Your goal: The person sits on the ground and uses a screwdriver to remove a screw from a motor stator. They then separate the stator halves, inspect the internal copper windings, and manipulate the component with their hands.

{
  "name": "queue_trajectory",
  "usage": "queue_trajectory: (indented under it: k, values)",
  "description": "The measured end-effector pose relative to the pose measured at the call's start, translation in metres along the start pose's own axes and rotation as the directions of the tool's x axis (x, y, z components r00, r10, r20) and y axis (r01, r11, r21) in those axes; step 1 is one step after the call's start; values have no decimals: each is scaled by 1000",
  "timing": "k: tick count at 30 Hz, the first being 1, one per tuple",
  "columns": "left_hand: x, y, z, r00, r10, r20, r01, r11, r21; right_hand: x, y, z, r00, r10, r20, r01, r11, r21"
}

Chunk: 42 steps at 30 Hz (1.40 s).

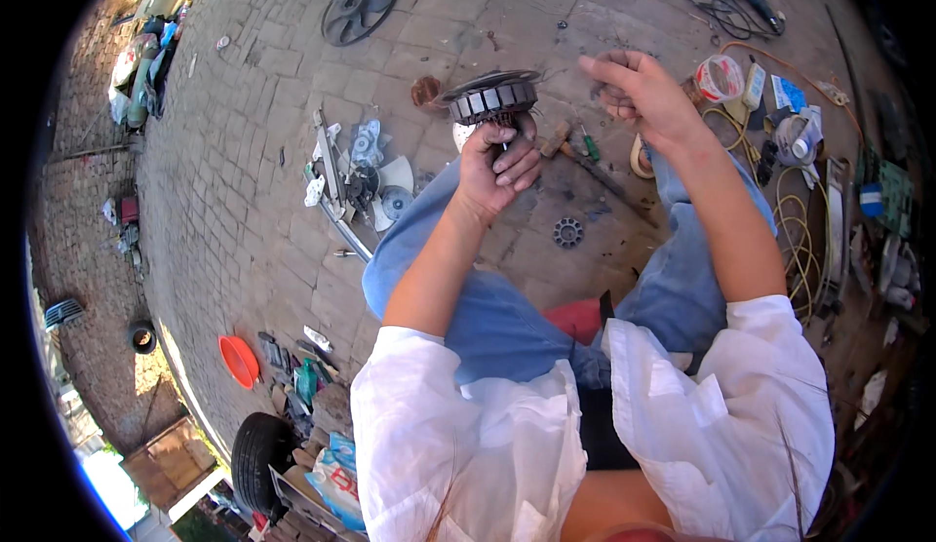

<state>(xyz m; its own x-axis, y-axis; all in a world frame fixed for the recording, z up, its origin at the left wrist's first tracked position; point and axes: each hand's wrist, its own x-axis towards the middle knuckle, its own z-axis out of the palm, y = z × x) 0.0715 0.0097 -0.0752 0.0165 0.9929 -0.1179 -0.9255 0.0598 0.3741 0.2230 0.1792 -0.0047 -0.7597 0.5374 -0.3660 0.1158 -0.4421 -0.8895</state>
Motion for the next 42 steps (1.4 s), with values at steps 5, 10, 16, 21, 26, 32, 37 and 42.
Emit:
queue_trajectory:
  k: [5,10,16,21,26,32,37,42]
  values:
    - [-2,-3,10,1000,20,-16,-24,964,-264,1,4,5,986,-163,-35,147,947,-285]
    - [-15,5,18,982,141,-122,-159,976,-148,-4,-9,-10,984,-181,-8,170,941,-291]
    - [5,23,-26,838,56,-542,79,972,222,-5,-14,-2,985,-171,14,168,951,-260]
    - [20,10,-66,843,-215,-494,448,789,421,17,-19,-18,983,-156,-101,151,987,-52]
    - [30,6,-89,842,-429,-326,515,820,250,38,-16,-51,982,-153,-111,166,980,114]
    - [55,6,-155,771,-402,-494,530,835,147,60,19,-10,935,-322,-151,207,838,-505]
    - [67,5,-182,735,-321,-597,511,841,178,100,47,5,976,-182,-118,57,741,-669]
    - [77,6,-227,660,-71,-748,450,835,317,146,63,15,984,-173,-44,64,570,-819]
